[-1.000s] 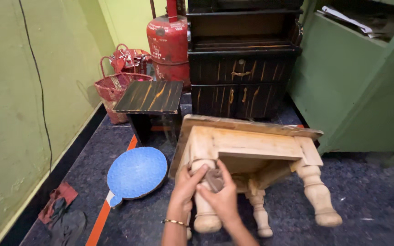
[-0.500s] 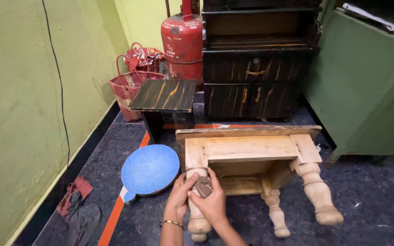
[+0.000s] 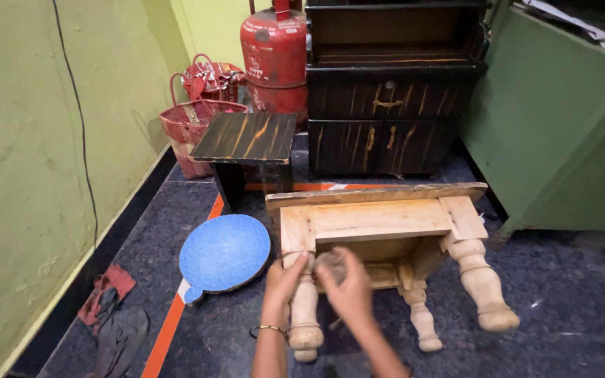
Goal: The person sands a small wooden stool using a piece of sandpaper. They systematically rub the sandpaper over the legs and the underside of the seat to smooth the surface.
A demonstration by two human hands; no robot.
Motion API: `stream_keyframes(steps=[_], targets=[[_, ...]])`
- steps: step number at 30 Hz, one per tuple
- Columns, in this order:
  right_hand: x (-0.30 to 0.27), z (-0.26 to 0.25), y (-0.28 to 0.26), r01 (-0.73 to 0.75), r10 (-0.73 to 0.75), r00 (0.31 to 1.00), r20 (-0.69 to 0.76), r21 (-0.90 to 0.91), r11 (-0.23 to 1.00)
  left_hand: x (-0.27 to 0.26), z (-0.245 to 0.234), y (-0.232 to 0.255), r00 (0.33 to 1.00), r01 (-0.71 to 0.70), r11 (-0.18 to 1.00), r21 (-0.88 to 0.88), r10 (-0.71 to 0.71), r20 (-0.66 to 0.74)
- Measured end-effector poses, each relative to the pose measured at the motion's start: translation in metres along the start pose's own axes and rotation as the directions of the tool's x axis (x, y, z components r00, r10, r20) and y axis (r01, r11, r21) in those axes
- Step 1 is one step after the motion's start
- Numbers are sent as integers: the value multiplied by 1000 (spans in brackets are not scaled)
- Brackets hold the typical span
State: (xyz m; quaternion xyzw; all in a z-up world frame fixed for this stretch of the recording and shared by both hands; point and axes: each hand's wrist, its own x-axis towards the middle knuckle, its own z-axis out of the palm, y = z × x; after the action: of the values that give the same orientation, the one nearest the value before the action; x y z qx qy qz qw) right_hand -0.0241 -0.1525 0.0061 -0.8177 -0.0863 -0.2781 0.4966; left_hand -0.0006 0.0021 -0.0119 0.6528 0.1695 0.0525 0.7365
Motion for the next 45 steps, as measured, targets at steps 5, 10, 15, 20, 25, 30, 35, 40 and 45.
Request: stream_keyframes(steps=[5, 10, 15, 20, 25, 30, 35, 40, 45], targets=[[50, -93, 22, -227, 223, 958, -179, -4, 974, 8, 3, 14, 852, -144, 912, 384, 312, -421], [79, -175, 25, 164, 432, 704, -563, 722, 672, 0, 18, 74, 781, -457, 838, 298, 539, -316], [92, -173, 30, 135, 246, 680, -690, 447, 884, 7, 31, 126, 826, -488, 747, 452, 562, -39], [91, -116, 25, 239, -149, 923, -354, 225, 944, 25, -18, 94, 828, -504, 536, 678, 524, 201], [108, -69, 19, 364, -359, 931, -61, 134, 922, 52, -49, 53, 879, -437, 512, 740, 419, 229], [107, -45, 44, 284, -427, 896, -126, -576, 766, 45, -48, 33, 886, -458, 499, 736, 324, 332], [98, -9, 26, 212, -199, 976, 85, -560, 801, 32, -47, 33, 885, -451, 559, 696, 175, 432], [96, 16, -19, 400, -400, 908, 123, 20, 916, 18, -37, 41, 909, -415, 442, 795, 173, 379], [90, 37, -46, 645, -618, 763, 190, -296, 705, -10, -36, 68, 946, -323, 464, 825, 135, 294]])
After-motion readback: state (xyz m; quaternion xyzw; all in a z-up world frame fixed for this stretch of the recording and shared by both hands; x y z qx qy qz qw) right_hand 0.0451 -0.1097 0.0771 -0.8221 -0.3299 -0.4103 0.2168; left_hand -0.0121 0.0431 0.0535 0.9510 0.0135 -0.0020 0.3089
